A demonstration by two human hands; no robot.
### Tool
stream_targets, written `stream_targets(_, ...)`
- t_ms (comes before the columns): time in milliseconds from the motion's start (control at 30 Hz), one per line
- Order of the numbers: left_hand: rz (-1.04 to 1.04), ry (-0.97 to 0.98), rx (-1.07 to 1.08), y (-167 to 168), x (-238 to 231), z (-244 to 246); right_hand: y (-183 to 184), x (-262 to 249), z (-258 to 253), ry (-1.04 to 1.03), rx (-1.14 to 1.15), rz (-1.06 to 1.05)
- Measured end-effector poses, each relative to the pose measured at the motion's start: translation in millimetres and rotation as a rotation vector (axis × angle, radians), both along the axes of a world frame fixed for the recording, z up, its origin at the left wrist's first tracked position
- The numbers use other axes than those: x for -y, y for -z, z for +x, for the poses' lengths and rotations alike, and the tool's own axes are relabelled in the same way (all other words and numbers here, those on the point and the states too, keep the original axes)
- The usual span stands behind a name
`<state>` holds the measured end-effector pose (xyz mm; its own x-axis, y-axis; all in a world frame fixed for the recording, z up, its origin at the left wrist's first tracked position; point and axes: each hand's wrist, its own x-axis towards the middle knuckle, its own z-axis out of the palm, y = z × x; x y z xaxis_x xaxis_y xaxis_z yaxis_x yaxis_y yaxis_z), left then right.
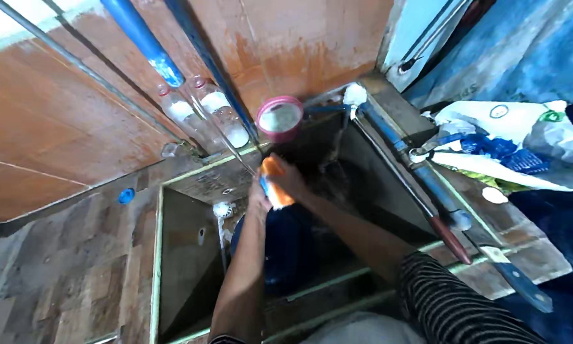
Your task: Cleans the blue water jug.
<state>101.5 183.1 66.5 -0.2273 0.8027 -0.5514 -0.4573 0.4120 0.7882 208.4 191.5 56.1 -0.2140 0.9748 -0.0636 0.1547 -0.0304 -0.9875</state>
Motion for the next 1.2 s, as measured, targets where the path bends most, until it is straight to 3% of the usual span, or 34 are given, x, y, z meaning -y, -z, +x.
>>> stream_targets(67,0.045,-0.126,0.038,2,-4,-6,-5,19,-3,-0.125,0.022,-0.097)
stream_targets(133,0.034,-0.008,-0.064,3,4,-7,-6,11,-1,-0.166,0.029,-0.131)
stream_targets(233,-0.065,0.235,-0.322,4,3,0,6,-12,1,-0.027,0.06,-0.027)
stream_targets(367,-0.215,0.153,-0.598,9,-15,-20,14,31,13,-0.179,0.066,-0.055)
stream_targets(500,-0.254,0.29,-0.479,-14,-26,-23,45,63,50,-0.25,0.303,-0.094)
stream_targets(567,-0.188,0.39,-0.547,-17,-28,-19,49,69,73,-0.287,0.51,-0.194)
stream_targets(633,0.018,0.492,-0.716,-24,-17,-18,54,73,92,-0.342,0.704,-0.291)
stream_targets(700,0.269,0.558,-0.944,-27,-4,-24,73,77,104,-0.388,0.821,-0.323)
stream_targets(767,0.356,0.553,-1.136,-30,13,-40,99,80,112,-0.464,0.905,-0.329)
stream_targets(900,0.084,0.219,-1.239,-36,87,-107,152,92,131,-0.553,0.818,-0.375)
stream_targets(1000,-0.139,-0.169,-1.185,-17,173,-176,141,106,130,-0.518,0.649,-0.608)
stream_targets(1067,-0.281,-0.443,-1.106,-3,252,-219,132,108,129,-0.689,0.816,-0.537)
stream_targets(1133,-0.419,-0.704,-1.055,6,336,-250,177,99,145,-0.807,0.794,-0.236)
stream_targets(1200,-0.607,-0.882,-1.063,-1,417,-270,166,100,134,-0.795,0.753,-0.244)
